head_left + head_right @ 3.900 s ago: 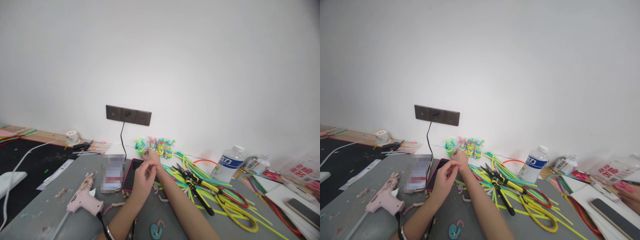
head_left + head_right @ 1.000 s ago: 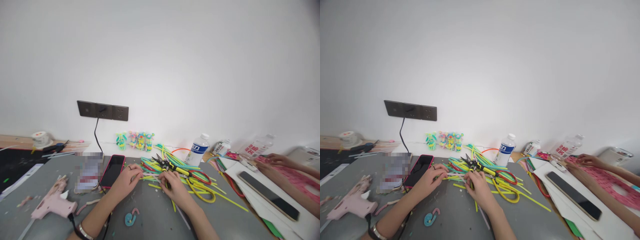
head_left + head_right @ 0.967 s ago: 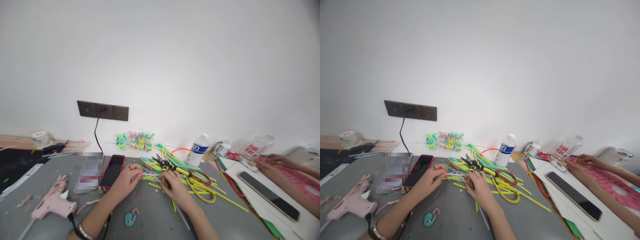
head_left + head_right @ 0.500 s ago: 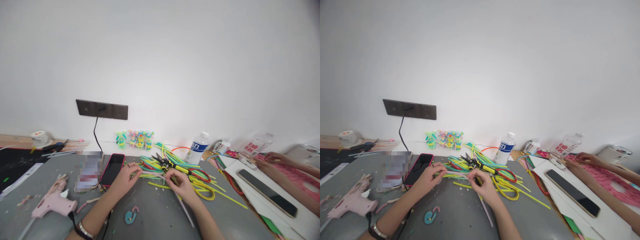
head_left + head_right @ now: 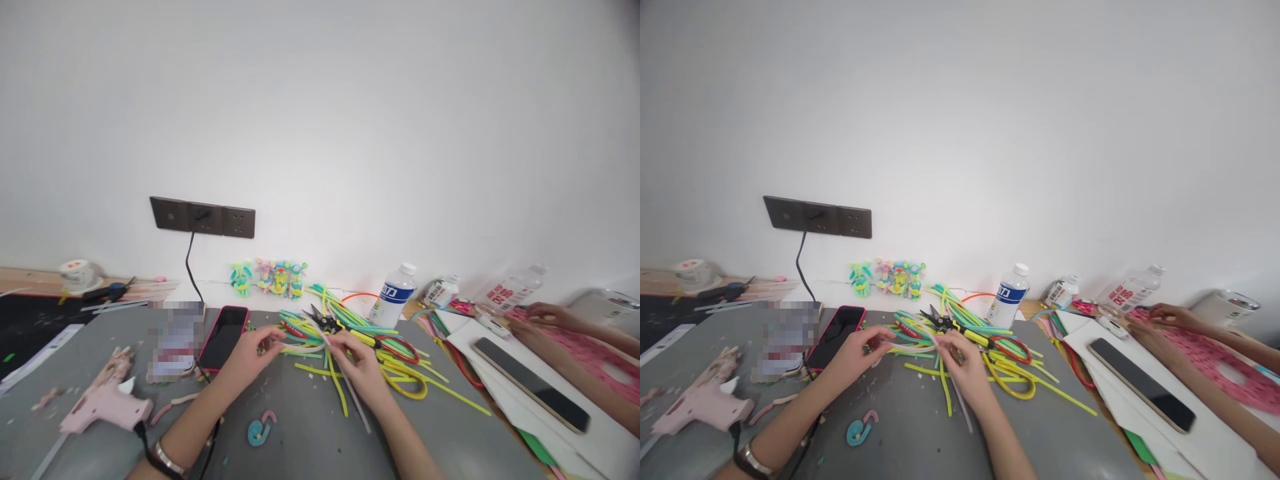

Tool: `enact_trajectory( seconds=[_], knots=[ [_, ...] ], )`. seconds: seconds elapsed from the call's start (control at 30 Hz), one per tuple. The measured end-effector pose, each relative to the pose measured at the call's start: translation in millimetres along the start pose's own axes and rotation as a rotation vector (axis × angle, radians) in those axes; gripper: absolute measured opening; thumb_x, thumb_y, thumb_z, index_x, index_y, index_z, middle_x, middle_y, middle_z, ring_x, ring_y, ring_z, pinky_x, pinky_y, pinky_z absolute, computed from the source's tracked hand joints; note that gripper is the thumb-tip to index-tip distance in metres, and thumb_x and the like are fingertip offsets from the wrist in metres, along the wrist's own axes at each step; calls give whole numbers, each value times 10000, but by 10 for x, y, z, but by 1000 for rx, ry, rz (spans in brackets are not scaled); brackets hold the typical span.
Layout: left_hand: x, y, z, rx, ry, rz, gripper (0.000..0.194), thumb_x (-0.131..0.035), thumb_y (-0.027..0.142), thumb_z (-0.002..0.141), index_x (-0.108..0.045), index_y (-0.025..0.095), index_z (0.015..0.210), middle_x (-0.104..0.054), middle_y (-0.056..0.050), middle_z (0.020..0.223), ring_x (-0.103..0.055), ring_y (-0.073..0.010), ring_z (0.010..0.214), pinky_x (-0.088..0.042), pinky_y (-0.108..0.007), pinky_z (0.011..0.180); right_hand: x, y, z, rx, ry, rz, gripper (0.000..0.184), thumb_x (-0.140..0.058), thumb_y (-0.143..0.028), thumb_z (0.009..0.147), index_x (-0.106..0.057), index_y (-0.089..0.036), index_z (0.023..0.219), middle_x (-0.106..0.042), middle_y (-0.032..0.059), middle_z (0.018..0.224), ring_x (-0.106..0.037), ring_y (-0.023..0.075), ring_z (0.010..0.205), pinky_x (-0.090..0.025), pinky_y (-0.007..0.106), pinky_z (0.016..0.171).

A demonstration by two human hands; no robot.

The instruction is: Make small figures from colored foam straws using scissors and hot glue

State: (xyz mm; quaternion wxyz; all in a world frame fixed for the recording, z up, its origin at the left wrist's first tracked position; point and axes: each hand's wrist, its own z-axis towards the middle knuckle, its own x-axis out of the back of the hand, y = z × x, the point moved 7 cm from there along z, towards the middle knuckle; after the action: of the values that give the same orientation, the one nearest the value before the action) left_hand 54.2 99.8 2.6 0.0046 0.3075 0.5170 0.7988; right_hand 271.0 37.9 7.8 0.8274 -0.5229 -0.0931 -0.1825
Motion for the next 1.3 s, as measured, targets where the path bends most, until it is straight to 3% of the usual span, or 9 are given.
enact_trajectory(
  seconds=[0.17, 0.33, 0.5, 0.67, 0.83, 1.07, 1.17, 1.3],
  knots=[
    [-16, 22, -8, 22, -21, -118, 315, -661, 321, 796, -650, 169, 1072, -694, -21, 768, -596, -156, 652, -456, -249, 622, -274, -231, -58, 176, -138, -229, 200, -499, -266, 984, -677, -205, 918, -603, 50, 790, -595, 193, 742, -468, 295, 678],
    [-1, 111, -10, 8, -43, -104, 182, -653, 331, 809, -702, 168, 873, -719, -49, 789, -602, -168, 681, -441, -246, 614, -302, -213, -67, 204, -159, -306, 182, -493, -237, 986, -653, -212, 902, -611, 56, 823, -601, 204, 781, -473, 303, 694],
    [10, 156, -1, -29, -44, -94, 213, -630, 362, 841, -723, 175, 800, -713, -43, 768, -585, -153, 650, -432, -236, 596, -273, -162, -45, 201, -120, -377, 172, -518, -249, 973, -661, -218, 882, -615, 50, 785, -596, 219, 782, -479, 333, 723],
    [23, 12, 16, 17, -26, -15, 255, -610, 383, 843, -721, 173, 748, -700, -31, 713, -545, -138, 574, -403, -234, 556, -24, -5, -29, 90, 42, -477, 181, -531, -356, 954, -625, -205, 918, -581, 38, 759, -591, 209, 700, -478, 321, 664],
    [35, -52, 9, 19, -34, 109, 212, -599, 318, 841, -744, 179, 772, -700, -28, 729, -521, -135, 570, -380, -243, 566, 56, 273, -73, -111, -36, -645, 186, -615, -379, 866, -559, -226, 954, -517, -50, 597, -558, 184, 517, -365, 267, 500],
    [-7, -73, -15, 53, -105, 204, 249, -584, 348, 857, -768, 197, 784, -660, -19, 689, -529, -153, 591, -357, -249, 562, 19, 290, -105, -152, 5, -843, 196, -691, -319, 781, -541, -258, 891, -592, -38, 579, -589, 194, 487, -250, 240, 460],
    [-4, -79, -13, 55, -99, 187, 256, -586, 354, 860, -755, 192, 756, -645, -14, 674, -521, -151, 582, -358, -249, 560, 28, 288, -101, -159, 22, -814, 141, -653, -250, 794, -532, -257, 867, -585, -35, 574, -579, 189, 492, -254, 242, 471],
    [24, -68, 3, 40, -61, 152, 253, -579, 350, 873, -724, 192, 738, -626, -1, 673, -494, -132, 552, -366, -243, 560, 80, 280, -79, -173, -14, -577, 96, -603, -251, 809, -509, -240, 827, -517, -44, 585, -531, 177, 518, -323, 248, 495]
  ],
)
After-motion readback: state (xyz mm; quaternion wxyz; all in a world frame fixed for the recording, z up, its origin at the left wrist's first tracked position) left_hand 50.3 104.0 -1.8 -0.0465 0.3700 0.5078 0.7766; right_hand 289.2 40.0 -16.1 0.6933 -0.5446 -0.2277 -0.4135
